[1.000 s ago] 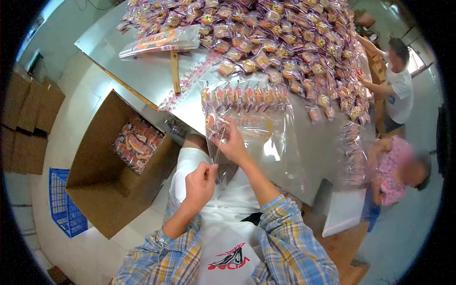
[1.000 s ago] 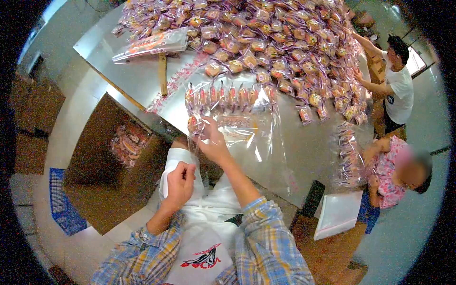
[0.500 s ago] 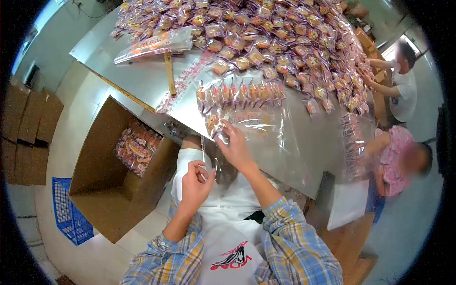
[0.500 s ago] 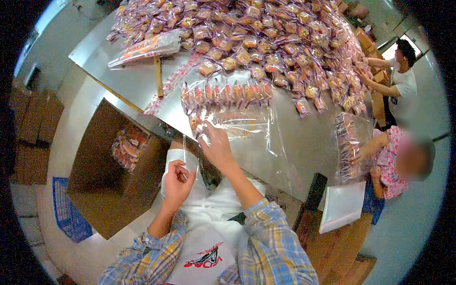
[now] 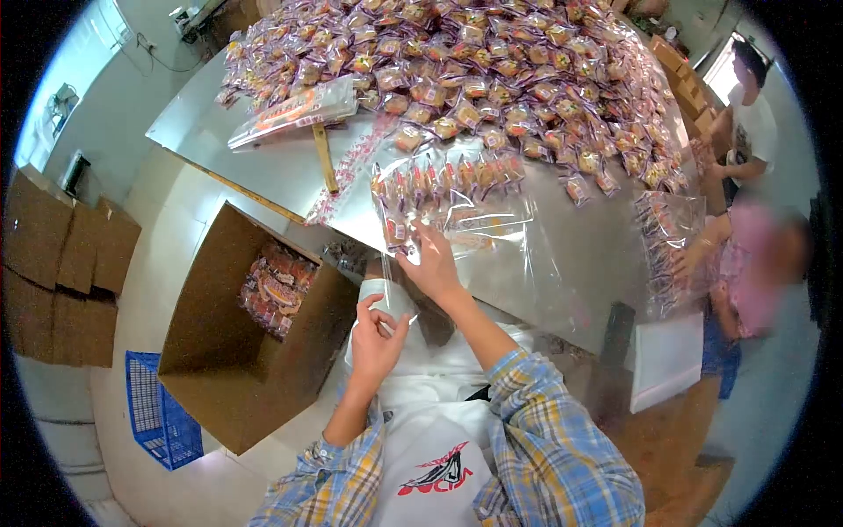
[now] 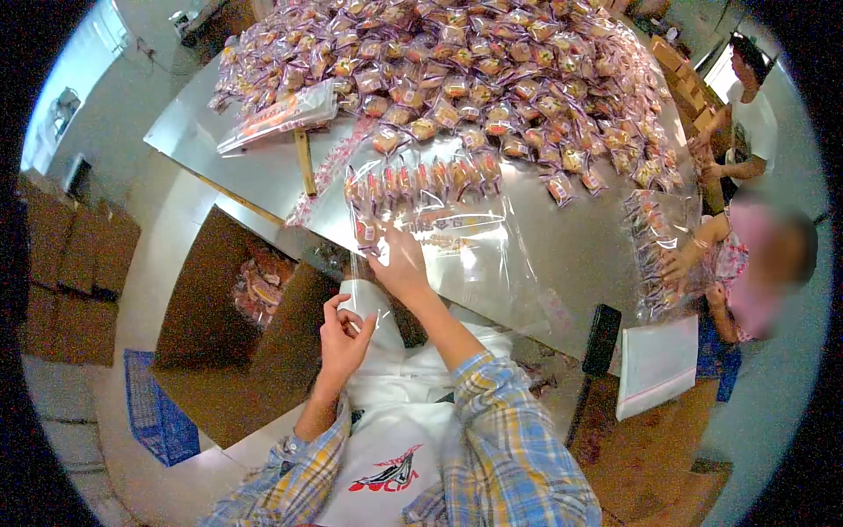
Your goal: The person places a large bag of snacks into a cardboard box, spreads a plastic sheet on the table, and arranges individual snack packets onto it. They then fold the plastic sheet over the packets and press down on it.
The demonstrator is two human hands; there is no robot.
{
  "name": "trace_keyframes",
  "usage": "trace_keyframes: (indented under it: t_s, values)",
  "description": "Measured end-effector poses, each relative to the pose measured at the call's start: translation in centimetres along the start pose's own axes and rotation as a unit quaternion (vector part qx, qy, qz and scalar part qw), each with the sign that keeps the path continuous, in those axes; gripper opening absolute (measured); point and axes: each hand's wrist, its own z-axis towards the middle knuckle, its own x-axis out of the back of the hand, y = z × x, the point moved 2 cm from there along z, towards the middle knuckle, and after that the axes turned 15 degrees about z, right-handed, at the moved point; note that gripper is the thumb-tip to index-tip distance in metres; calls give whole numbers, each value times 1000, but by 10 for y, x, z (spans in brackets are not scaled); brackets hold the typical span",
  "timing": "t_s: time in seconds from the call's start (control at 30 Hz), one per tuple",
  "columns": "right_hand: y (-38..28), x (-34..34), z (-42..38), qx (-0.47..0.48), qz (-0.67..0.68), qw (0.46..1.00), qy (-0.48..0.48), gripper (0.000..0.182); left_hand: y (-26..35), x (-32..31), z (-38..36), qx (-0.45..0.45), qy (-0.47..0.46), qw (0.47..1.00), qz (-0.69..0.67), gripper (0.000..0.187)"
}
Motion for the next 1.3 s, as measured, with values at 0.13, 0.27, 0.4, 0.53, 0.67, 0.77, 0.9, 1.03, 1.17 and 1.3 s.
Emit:
trace_keyframes:
  t_s: [0.13,0.27,0.4,0.53,0.67,0.77,0.9,1.03,1.17,1.3]
  values:
    - [4,-2,0,30,-51,998,-14,71,-2,5,-1,7,-12,1000,3,52]
    - [-20,23,-32,58,-38,998,-9,52,-19,11,1,-6,-18,998,-51,33]
    - [-47,66,-95,218,-1,964,-151,17,-58,3,-2,27,3,979,-203,9]
    - [-69,149,-88,345,-55,937,-11,16,-71,-10,10,16,28,999,-2,8]
    - [-28,246,-5,20,-127,960,248,41,-78,-29,13,-77,18,942,325,54]
    - [30,296,30,5,-242,949,204,62,-91,-50,26,-13,-69,940,335,84]
    - [78,308,70,-70,-263,948,164,87,-96,-66,58,26,-98,953,285,106]
    - [98,310,117,-49,-339,933,113,96,-97,-78,91,85,-146,955,244,112]
    - [125,285,175,-43,-460,886,29,109,-88,-92,114,57,-144,954,256,81]
    - [174,266,209,-107,-475,872,-58,104,-88,-99,119,-101,-64,932,342,54]
